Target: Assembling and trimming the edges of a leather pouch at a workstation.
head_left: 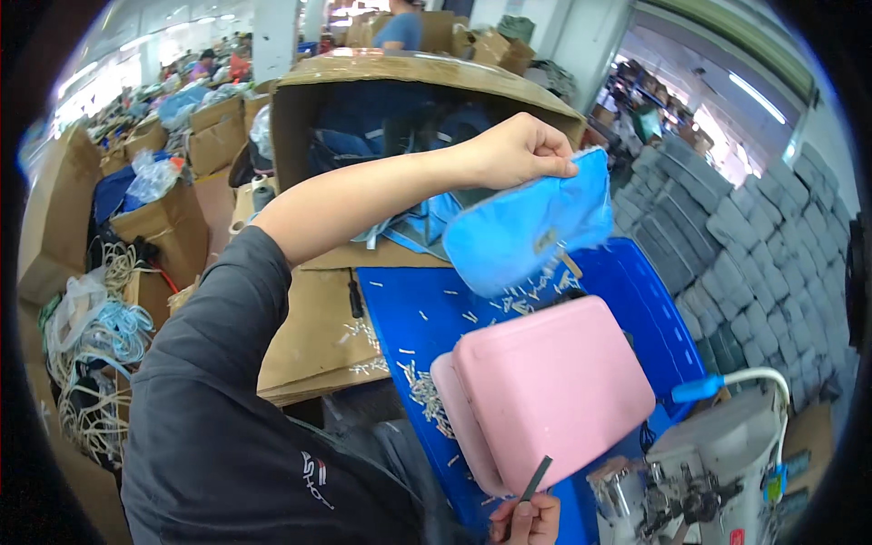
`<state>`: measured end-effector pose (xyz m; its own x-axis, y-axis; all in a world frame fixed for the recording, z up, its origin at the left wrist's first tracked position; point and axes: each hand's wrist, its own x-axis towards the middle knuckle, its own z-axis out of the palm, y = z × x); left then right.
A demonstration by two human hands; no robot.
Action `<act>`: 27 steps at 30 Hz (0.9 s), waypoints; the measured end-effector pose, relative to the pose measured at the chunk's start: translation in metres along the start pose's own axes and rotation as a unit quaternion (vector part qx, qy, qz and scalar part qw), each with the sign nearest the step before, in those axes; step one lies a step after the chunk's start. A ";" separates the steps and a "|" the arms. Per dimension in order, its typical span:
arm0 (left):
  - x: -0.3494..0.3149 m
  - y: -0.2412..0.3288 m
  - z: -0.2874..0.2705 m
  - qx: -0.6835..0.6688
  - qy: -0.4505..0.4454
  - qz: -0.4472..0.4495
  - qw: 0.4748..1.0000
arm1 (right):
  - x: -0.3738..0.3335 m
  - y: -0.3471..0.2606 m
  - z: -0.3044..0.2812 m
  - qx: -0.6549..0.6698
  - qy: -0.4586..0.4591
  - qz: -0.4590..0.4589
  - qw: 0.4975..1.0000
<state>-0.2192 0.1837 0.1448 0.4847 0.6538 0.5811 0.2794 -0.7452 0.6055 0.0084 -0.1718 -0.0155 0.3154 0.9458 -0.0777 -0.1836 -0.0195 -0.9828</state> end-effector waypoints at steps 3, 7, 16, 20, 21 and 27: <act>0.008 0.011 0.029 -0.055 -0.015 0.025 0.998 | -0.010 0.002 -0.007 0.010 0.007 -0.012 1.000; 0.003 0.050 0.085 -0.079 -0.057 0.007 0.995 | -0.014 -0.001 -0.007 -0.012 0.070 0.009 0.997; -0.047 0.029 0.232 -0.046 -0.279 0.249 0.926 | -0.019 0.000 -0.026 0.028 0.144 -0.027 0.989; -0.048 0.044 0.254 -0.050 -0.353 0.389 0.849 | -0.016 -0.006 -0.021 0.034 0.176 0.004 0.984; -0.046 0.046 0.262 -0.044 -0.359 0.426 0.829 | -0.011 -0.006 -0.014 0.008 0.164 -0.019 0.986; -0.028 0.065 0.273 0.050 -0.488 0.401 0.774 | 0.009 -0.016 0.000 -0.069 0.138 -0.062 0.986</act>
<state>0.0113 0.0813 0.0196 0.9172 -0.3972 0.0312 -0.3956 -0.8985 0.1900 0.0144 -0.1633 -0.0006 0.5717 0.8202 0.0208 -0.0060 0.0296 -0.9995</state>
